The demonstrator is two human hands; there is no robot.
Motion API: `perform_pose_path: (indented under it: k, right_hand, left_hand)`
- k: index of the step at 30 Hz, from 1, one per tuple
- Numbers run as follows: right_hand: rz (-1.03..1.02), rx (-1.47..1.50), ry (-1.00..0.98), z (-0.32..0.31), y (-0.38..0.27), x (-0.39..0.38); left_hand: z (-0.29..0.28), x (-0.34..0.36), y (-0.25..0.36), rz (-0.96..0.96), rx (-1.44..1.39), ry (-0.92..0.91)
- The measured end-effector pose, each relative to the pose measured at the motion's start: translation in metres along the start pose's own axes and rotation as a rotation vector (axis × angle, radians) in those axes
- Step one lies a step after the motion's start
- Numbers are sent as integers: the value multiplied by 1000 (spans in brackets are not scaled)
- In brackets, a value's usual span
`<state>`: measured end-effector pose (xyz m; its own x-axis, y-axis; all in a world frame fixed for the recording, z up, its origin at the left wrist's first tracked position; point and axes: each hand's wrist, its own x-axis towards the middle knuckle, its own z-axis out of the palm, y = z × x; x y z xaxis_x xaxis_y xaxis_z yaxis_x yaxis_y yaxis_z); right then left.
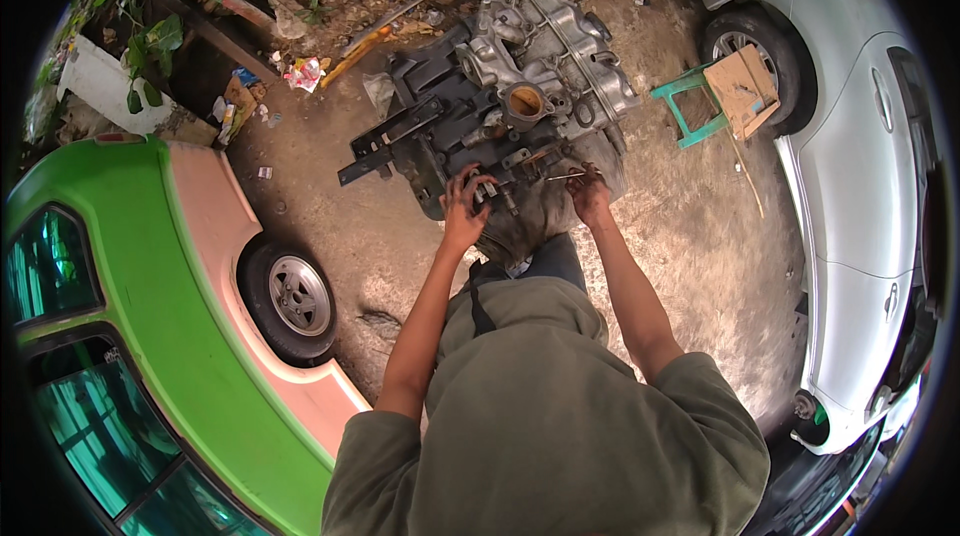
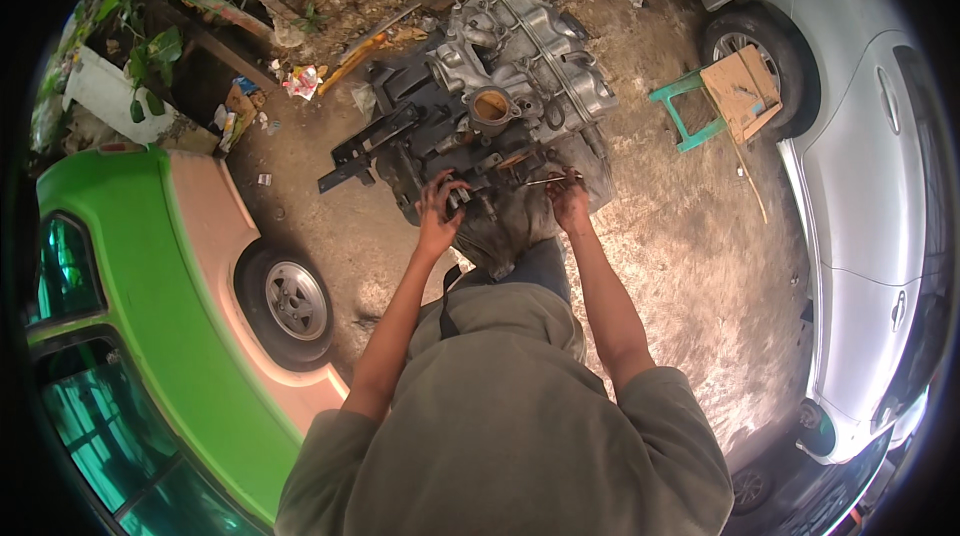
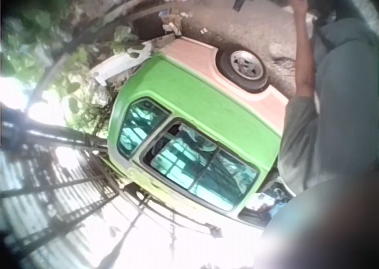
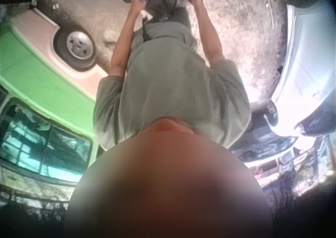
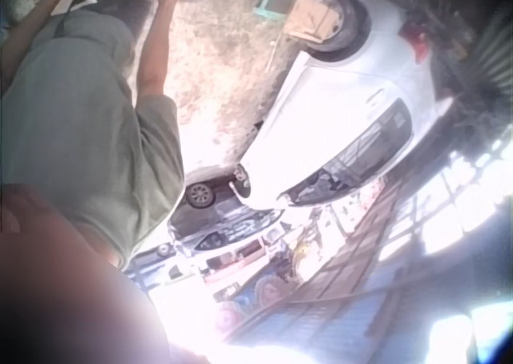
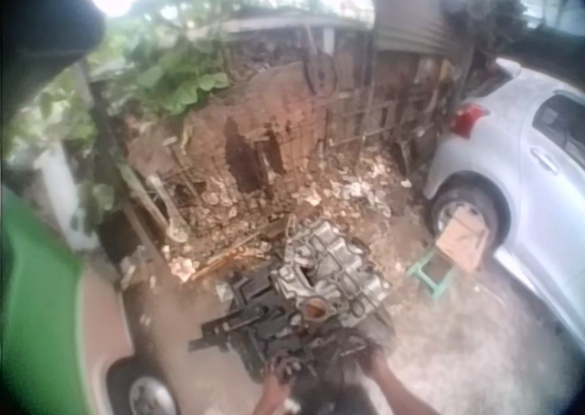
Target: The person uses a wrench to tighten bolts on a car engine block resting on a cloth on the ground. They repeatedly adjust the wrench and reposition their hands to work on different bolt locations on the engine.
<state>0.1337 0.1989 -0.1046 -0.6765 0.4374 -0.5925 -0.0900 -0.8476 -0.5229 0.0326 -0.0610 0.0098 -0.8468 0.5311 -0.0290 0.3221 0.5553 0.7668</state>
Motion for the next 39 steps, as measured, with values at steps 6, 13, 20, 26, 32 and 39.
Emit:
perform_pose_path:
  k: [6, 13, 20, 26, 32, 39]
  right_hand:
    - [-145, -132, 56, 12, 8, 19]
    - [-241, -106, -85, 4, 15, 31]
    - [-69, -75, -167, -12, 20, 45]
    - [22, 114, -264, -9, 24, 40]
    - [-284, -33, -111, 19, 34, -2]
    - [-504, -516, -153, 60, 38, -56]
  left_hand:
    - [2, 0, 0, 17, -9, 40]
    - [4, 0, -1, -3, 22, 17]
    - [-4, 4, -1, -16, 0, -73]
    - [-9, 5, -2, -50, -32, -129]
    - [-6, 6, -5, -53, -61, -121]
    - [-2, 4, -7, -32, -60, -86]
